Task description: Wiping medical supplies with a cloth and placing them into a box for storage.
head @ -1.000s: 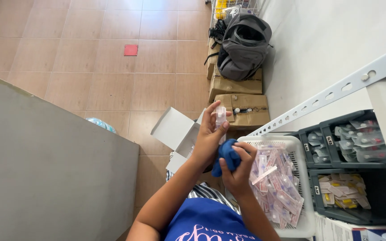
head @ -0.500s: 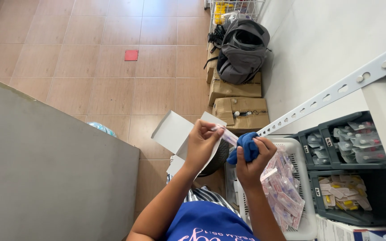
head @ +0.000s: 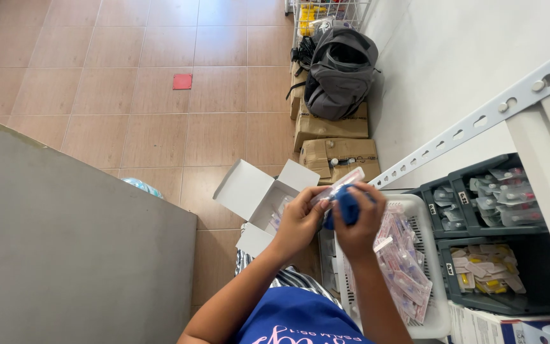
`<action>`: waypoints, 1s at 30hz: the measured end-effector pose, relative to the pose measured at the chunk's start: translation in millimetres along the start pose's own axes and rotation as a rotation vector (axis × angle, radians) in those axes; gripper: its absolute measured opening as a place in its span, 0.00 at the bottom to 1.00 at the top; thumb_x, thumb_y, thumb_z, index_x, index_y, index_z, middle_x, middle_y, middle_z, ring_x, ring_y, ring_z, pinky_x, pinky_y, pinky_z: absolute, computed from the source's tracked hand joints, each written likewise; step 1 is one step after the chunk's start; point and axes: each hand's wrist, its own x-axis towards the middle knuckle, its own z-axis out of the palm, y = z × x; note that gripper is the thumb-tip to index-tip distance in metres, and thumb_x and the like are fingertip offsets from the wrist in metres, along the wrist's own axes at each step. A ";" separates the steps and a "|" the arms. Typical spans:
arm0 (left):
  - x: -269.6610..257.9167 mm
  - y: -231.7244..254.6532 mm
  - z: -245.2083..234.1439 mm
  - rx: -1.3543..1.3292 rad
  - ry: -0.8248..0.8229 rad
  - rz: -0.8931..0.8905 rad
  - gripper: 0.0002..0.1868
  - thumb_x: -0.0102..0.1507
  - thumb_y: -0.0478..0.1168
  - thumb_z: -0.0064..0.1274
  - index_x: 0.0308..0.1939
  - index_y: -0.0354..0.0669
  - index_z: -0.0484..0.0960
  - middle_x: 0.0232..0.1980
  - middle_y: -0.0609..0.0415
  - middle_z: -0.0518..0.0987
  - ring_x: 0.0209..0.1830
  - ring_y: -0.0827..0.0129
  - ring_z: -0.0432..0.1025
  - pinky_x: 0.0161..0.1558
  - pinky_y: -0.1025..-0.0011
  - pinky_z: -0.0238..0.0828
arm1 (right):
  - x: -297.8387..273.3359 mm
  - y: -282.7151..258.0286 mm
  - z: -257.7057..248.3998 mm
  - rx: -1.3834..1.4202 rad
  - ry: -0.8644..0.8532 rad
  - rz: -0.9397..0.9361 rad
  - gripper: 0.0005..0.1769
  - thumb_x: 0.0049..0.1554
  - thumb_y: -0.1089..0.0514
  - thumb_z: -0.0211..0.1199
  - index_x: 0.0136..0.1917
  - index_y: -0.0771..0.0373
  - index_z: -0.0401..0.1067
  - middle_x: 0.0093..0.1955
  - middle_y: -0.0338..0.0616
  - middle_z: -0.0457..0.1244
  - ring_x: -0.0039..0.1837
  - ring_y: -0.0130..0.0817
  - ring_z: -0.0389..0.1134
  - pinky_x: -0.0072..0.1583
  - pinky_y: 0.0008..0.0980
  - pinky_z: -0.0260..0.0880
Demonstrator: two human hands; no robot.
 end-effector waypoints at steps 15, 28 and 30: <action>-8.4 34.5 2.4 0.232 -0.217 0.074 0.19 0.68 0.34 0.53 0.63 0.38 0.79 0.35 0.42 0.83 0.29 0.70 0.71 0.35 0.70 0.72 | 2.6 11.9 -21.0 0.089 0.134 -0.015 0.25 0.60 0.60 0.71 0.65 0.59 0.61 0.62 0.50 0.62 0.64 0.46 0.65 0.66 0.43 0.68; 5.1 -26.2 -1.4 0.127 -0.163 0.158 0.19 0.69 0.33 0.49 0.65 0.37 0.75 0.40 0.43 0.84 0.40 0.76 0.75 0.44 0.69 0.76 | 18.6 -30.4 -22.1 0.128 0.057 0.113 0.20 0.58 0.63 0.69 0.61 0.63 0.66 0.60 0.53 0.64 0.62 0.48 0.68 0.64 0.43 0.70; 8.1 -54.5 -3.3 0.226 -0.167 0.270 0.17 0.66 0.29 0.49 0.58 0.35 0.79 0.43 0.41 0.84 0.44 0.73 0.79 0.46 0.67 0.78 | 21.3 -34.5 -24.1 0.047 -0.087 -0.011 0.24 0.52 0.61 0.73 0.59 0.63 0.68 0.56 0.53 0.64 0.58 0.51 0.69 0.59 0.46 0.71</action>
